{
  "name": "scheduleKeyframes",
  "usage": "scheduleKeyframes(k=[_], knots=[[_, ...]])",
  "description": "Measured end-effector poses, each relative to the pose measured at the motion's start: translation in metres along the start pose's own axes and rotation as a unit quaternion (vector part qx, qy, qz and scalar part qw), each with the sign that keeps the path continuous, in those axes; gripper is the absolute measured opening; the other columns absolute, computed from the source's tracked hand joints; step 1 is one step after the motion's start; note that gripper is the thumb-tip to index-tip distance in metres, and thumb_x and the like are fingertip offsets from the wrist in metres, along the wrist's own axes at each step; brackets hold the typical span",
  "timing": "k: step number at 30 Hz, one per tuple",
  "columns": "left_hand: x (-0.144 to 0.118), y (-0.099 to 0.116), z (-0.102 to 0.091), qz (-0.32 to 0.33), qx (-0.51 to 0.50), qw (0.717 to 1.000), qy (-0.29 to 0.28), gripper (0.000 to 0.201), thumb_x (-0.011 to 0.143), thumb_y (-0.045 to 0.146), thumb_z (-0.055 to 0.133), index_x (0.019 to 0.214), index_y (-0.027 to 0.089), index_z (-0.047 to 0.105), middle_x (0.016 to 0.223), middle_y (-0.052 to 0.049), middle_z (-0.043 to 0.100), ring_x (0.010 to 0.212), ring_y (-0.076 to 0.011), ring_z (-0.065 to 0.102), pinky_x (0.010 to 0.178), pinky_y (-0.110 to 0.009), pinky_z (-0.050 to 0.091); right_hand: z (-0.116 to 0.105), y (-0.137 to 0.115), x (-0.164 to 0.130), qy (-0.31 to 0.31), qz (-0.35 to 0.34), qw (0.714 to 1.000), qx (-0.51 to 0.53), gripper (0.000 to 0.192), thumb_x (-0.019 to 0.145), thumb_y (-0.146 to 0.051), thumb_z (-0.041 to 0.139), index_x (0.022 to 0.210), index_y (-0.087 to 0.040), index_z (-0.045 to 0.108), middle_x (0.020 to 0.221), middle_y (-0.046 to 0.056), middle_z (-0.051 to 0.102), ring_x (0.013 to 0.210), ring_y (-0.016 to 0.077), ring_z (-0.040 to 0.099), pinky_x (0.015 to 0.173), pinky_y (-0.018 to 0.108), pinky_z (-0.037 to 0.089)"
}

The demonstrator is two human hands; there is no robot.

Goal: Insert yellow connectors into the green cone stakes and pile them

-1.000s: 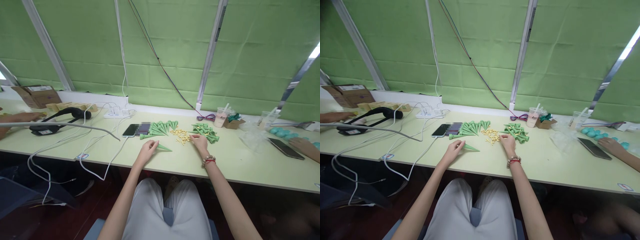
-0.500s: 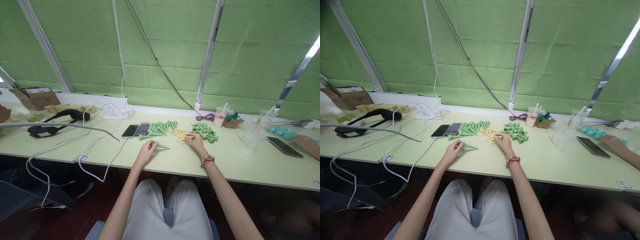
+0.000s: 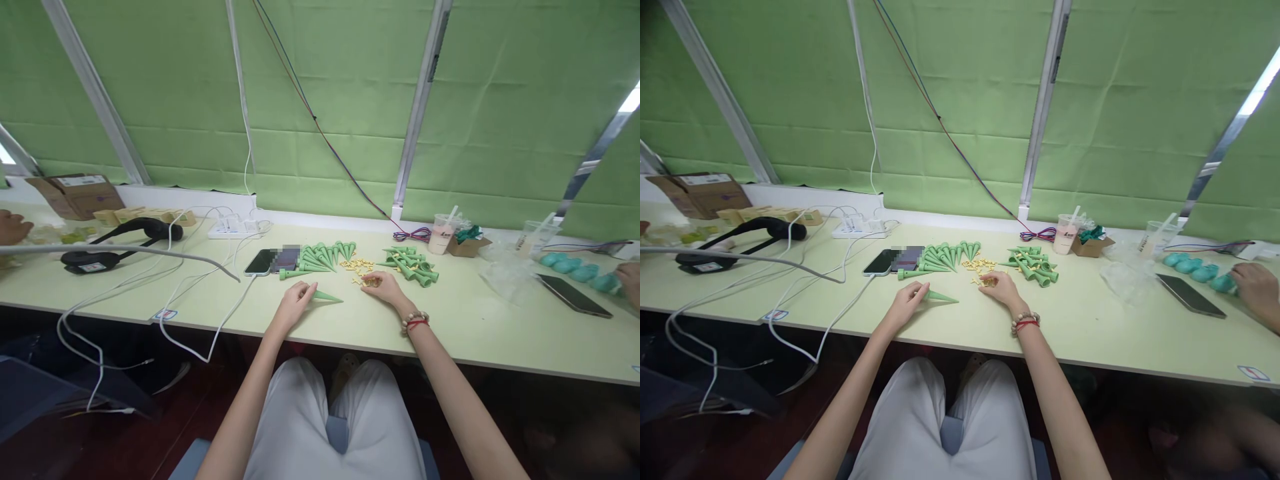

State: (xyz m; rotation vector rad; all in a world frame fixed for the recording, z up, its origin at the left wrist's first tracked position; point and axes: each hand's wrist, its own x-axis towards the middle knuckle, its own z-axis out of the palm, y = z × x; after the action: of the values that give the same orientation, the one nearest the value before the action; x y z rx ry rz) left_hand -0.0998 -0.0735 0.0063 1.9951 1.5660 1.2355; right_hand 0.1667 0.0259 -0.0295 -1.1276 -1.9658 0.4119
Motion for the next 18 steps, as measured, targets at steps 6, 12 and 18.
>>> scheduleKeyframes(k=[6, 12, 18], knots=[[0.0001, -0.0041, 0.0015, -0.028, -0.015, 0.999, 0.004, 0.035, 0.082, 0.053, 0.043, 0.069, 0.020, 0.041, 0.064, 0.004, 0.041, 0.055, -0.0109, 0.038, 0.058, -0.025, 0.032, -0.0005, -0.0030, -0.0004, -0.011, -0.004, 1.000, 0.025, 0.019, 0.069, -0.028, 0.067, 0.083, -0.017, 0.072, 0.083, 0.006, 0.071, 0.064, 0.0155, 0.057, 0.062, 0.029, 0.046], [-0.0002, -0.0046, 0.0013, -0.032, -0.014, 0.999, 0.002, 0.033, 0.082, 0.053, 0.043, 0.076, 0.020, 0.047, 0.068, 0.003, 0.048, 0.055, -0.0108, 0.042, 0.059, -0.025, 0.034, -0.0006, -0.0042, -0.0006, 0.000, -0.005, 1.000, 0.024, 0.019, 0.068, -0.026, 0.066, 0.084, -0.017, 0.071, 0.078, 0.005, 0.071, 0.062, 0.0153, 0.057, 0.060, 0.028, 0.046], [-0.0005, -0.0047, 0.0007, -0.030, -0.004, 1.000, 0.005, 0.034, 0.082, 0.054, 0.041, 0.075, 0.020, 0.046, 0.066, 0.003, 0.046, 0.055, -0.0113, 0.041, 0.059, -0.025, 0.035, -0.0009, -0.0054, -0.0007, -0.009, -0.005, 1.000, 0.021, 0.016, 0.068, -0.024, 0.066, 0.081, -0.019, 0.072, 0.084, 0.005, 0.072, 0.064, 0.0156, 0.060, 0.061, 0.029, 0.048]])
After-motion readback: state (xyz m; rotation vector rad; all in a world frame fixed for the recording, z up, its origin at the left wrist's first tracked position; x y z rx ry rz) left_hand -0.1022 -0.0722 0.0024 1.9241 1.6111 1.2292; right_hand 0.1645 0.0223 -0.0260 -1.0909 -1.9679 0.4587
